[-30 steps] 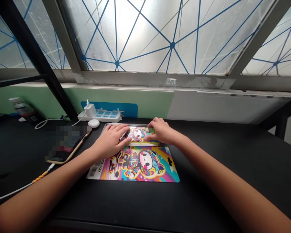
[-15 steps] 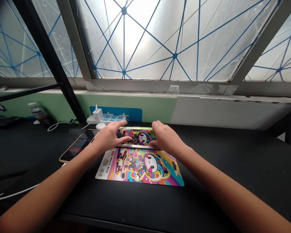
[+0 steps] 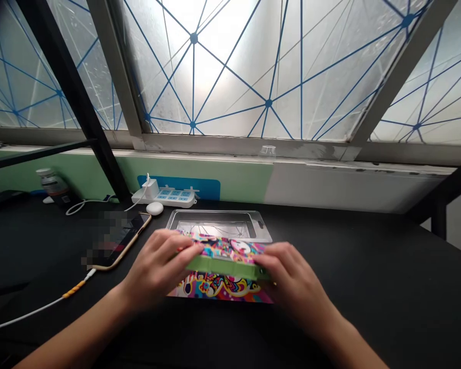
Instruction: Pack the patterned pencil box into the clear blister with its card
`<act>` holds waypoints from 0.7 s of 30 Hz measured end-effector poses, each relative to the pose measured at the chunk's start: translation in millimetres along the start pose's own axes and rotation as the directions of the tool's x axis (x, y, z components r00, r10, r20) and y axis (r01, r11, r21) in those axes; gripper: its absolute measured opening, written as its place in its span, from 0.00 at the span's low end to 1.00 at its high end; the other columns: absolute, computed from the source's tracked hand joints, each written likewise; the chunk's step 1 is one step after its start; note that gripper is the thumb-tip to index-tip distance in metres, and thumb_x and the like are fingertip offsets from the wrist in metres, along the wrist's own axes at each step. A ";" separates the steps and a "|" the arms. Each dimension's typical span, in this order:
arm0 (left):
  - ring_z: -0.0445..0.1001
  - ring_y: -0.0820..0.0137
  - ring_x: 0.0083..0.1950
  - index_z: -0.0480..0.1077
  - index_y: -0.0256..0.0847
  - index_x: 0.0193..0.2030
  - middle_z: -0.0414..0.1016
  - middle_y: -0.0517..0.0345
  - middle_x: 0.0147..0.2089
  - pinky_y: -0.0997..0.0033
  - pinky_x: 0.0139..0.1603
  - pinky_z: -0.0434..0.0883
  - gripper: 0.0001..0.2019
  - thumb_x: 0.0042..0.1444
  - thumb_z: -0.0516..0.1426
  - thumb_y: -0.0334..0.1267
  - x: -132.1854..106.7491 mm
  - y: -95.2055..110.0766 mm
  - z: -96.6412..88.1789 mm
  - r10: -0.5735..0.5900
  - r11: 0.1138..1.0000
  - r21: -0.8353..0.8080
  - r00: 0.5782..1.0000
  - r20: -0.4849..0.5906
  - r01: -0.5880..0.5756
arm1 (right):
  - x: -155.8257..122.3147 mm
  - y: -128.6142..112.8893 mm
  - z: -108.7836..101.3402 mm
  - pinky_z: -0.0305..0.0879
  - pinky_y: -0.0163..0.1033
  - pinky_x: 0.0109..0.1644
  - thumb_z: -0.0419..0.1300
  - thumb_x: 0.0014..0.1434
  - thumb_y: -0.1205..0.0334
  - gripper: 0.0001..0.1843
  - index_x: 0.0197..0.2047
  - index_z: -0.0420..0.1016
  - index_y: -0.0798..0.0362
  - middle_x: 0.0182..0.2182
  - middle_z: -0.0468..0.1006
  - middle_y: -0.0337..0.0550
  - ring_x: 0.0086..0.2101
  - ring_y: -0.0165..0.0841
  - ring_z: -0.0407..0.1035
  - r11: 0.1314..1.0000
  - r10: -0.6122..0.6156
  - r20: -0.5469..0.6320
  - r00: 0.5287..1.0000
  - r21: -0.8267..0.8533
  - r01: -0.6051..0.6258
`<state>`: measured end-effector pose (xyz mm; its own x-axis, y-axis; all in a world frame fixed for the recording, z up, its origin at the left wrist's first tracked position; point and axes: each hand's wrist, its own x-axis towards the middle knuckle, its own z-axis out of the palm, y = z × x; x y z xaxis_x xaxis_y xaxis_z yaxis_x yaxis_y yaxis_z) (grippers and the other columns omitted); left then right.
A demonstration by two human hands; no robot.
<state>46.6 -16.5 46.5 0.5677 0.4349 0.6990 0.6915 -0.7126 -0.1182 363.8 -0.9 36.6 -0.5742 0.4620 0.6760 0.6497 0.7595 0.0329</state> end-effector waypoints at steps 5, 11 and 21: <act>0.75 0.58 0.55 0.72 0.45 0.58 0.78 0.50 0.54 0.55 0.56 0.74 0.15 0.66 0.59 0.31 -28.9 15.9 6.7 -0.089 0.978 -0.172 0.985 0.146 0.114 | -20.6 -9.5 12.9 0.75 0.46 0.40 0.58 0.64 0.71 0.11 0.47 0.66 0.47 0.45 0.77 0.50 0.41 0.42 0.74 0.999 -0.007 0.114 0.993 0.049 0.002; 0.67 0.50 0.69 0.64 0.51 0.69 0.65 0.45 0.71 0.47 0.66 0.71 0.30 0.61 0.64 0.47 -54.7 -0.4 -2.0 -0.405 0.839 -0.198 0.824 0.396 0.507 | -17.0 -9.7 10.3 0.73 0.56 0.57 0.69 0.59 0.49 0.26 0.55 0.65 0.46 0.63 0.70 0.56 0.59 0.50 0.69 0.938 0.201 0.372 0.906 0.194 -0.287; 0.66 0.47 0.70 0.50 0.55 0.77 0.66 0.46 0.70 0.43 0.67 0.67 0.40 0.62 0.63 0.47 -70.6 1.8 1.4 -0.529 0.705 -0.212 0.701 0.478 0.677 | -15.4 4.6 2.4 0.68 0.53 0.64 0.73 0.53 0.45 0.34 0.58 0.71 0.46 0.64 0.72 0.51 0.61 0.49 0.69 0.749 0.347 0.509 0.788 0.356 -0.559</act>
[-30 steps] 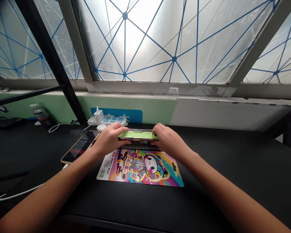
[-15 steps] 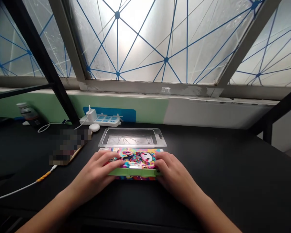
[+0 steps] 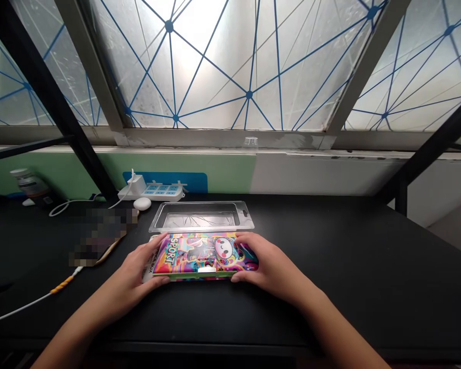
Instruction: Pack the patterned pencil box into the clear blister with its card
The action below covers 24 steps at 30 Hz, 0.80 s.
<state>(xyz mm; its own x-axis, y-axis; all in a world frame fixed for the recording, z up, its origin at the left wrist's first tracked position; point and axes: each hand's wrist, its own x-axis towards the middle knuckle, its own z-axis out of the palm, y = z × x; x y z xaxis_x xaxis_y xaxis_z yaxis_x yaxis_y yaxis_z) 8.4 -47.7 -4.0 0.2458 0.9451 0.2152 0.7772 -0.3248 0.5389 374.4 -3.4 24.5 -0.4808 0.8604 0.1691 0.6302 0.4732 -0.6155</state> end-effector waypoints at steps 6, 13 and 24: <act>0.60 0.47 0.73 0.39 0.57 0.79 0.62 0.46 0.71 0.42 0.71 0.58 0.48 0.60 0.64 0.47 -0.1 8.1 -7.6 -0.111 0.987 -0.105 0.986 0.126 0.125 | 10.0 11.1 -10.8 0.75 0.48 0.46 0.62 0.60 0.37 0.24 0.45 0.82 0.48 0.41 0.85 0.45 0.41 0.46 0.79 0.977 0.155 -0.122 0.980 0.163 -0.135; 0.56 0.49 0.75 0.26 0.57 0.79 0.65 0.48 0.72 0.46 0.72 0.56 0.57 0.58 0.65 0.48 -1.8 15.3 -13.0 -0.096 0.983 -0.142 0.987 0.132 0.115 | 11.9 13.8 0.5 0.75 0.47 0.45 0.55 0.67 0.38 0.26 0.54 0.79 0.49 0.45 0.85 0.47 0.42 0.46 0.79 0.958 0.228 -0.247 0.942 0.228 -0.172; 0.72 0.51 0.61 0.72 0.45 0.56 0.74 0.46 0.59 0.48 0.62 0.68 0.22 0.66 0.54 0.58 3.0 11.6 -14.7 -0.095 0.994 -0.055 0.996 -0.003 0.094 | -29.7 17.3 4.3 0.64 0.59 0.66 0.63 0.58 0.32 0.42 0.70 0.65 0.40 0.67 0.69 0.49 0.64 0.53 0.65 0.997 0.073 -0.080 0.994 -0.025 -0.075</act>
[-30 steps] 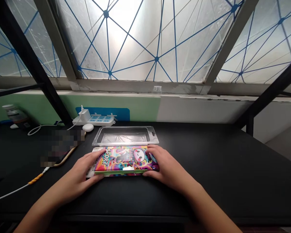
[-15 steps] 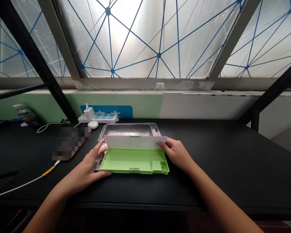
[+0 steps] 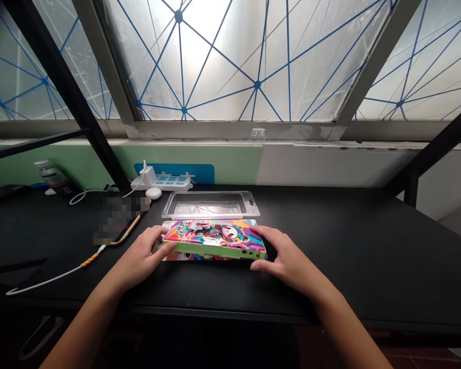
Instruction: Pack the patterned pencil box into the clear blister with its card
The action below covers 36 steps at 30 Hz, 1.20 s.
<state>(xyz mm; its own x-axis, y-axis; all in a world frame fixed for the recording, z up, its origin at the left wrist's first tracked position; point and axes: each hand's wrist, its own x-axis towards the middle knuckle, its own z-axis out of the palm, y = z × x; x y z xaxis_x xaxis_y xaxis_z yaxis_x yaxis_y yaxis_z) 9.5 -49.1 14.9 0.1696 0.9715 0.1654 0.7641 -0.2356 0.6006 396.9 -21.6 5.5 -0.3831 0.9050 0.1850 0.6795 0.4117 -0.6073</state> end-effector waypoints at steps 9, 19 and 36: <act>0.67 0.49 0.68 0.57 0.50 0.70 0.68 0.47 0.68 0.48 0.65 0.67 0.37 0.58 0.65 0.52 -3.9 -5.1 3.4 0.034 0.999 -0.003 0.999 0.025 -0.034 | 0.5 -10.4 1.9 0.68 0.58 0.64 0.66 0.58 0.37 0.38 0.68 0.69 0.42 0.63 0.74 0.49 0.61 0.52 0.68 0.995 -0.011 -0.057 0.998 -0.100 0.006; 0.70 0.53 0.64 0.67 0.46 0.59 0.73 0.47 0.61 0.53 0.63 0.67 0.17 0.66 0.58 0.46 -1.1 1.5 6.7 0.215 0.976 -0.036 0.976 -0.026 -0.216 | 0.5 -4.8 0.0 0.65 0.57 0.60 0.43 0.70 0.35 0.32 0.50 0.83 0.43 0.50 0.82 0.48 0.52 0.49 0.73 0.997 -0.052 -0.120 0.991 0.042 0.058; 0.62 0.52 0.68 0.69 0.43 0.60 0.68 0.46 0.66 0.49 0.68 0.61 0.23 0.70 0.49 0.56 2.3 -2.9 8.5 -0.006 1.000 0.004 0.998 -0.057 0.006 | 12.5 -16.8 11.1 0.66 0.54 0.50 0.53 0.67 0.40 0.22 0.33 0.71 0.48 0.40 0.76 0.47 0.40 0.44 0.72 0.950 0.022 -0.192 0.981 -0.301 -0.080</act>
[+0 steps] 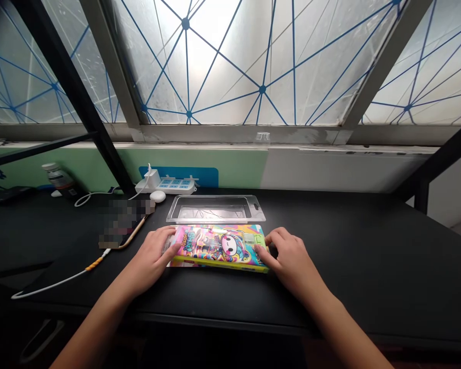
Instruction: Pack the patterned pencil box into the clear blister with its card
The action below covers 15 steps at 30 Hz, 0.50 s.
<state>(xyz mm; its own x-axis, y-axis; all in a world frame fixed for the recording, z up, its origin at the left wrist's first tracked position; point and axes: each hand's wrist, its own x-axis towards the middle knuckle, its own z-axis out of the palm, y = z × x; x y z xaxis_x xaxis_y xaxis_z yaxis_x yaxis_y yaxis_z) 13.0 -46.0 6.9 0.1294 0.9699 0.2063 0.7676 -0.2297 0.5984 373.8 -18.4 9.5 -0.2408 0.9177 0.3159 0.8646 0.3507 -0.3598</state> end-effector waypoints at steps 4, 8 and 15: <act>0.60 0.49 0.72 0.55 0.44 0.74 0.63 0.43 0.71 0.47 0.71 0.59 0.36 0.64 0.57 0.57 -2.9 0.8 -3.0 -0.013 1.000 -0.008 0.998 0.065 0.014 | 3.6 -18.5 1.0 0.57 0.57 0.60 0.53 0.69 0.51 0.13 0.41 0.73 0.50 0.44 0.78 0.51 0.44 0.46 0.73 0.956 -0.211 -0.186 0.960 -0.243 0.163; 0.57 0.48 0.75 0.47 0.47 0.77 0.59 0.42 0.75 0.46 0.73 0.57 0.46 0.58 0.65 0.53 -4.2 1.1 -4.2 -0.009 0.999 -0.045 0.995 0.098 0.013 | 20.5 -55.4 8.6 0.59 0.52 0.56 0.52 0.71 0.58 0.11 0.45 0.74 0.52 0.43 0.79 0.51 0.43 0.45 0.71 0.900 -0.347 -0.061 0.936 -0.301 0.315; 0.65 0.50 0.72 0.42 0.48 0.78 0.62 0.39 0.73 0.47 0.71 0.61 0.50 0.57 0.67 0.49 -2.9 -2.7 -5.2 -0.041 0.988 -0.147 0.996 0.079 0.053 | 54.7 -94.2 35.1 0.61 0.49 0.47 0.50 0.70 0.64 0.13 0.47 0.75 0.57 0.45 0.77 0.57 0.45 0.49 0.68 0.895 -0.352 0.091 0.932 -0.258 0.364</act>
<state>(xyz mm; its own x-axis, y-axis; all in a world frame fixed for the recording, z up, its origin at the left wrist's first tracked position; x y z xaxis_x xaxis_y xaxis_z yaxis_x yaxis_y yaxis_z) 7.3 -48.6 8.7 0.1467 0.9819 0.1197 0.6724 -0.1877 0.7160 263.6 5.3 29.8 -0.5687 0.7483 0.3415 0.8001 0.5995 0.0190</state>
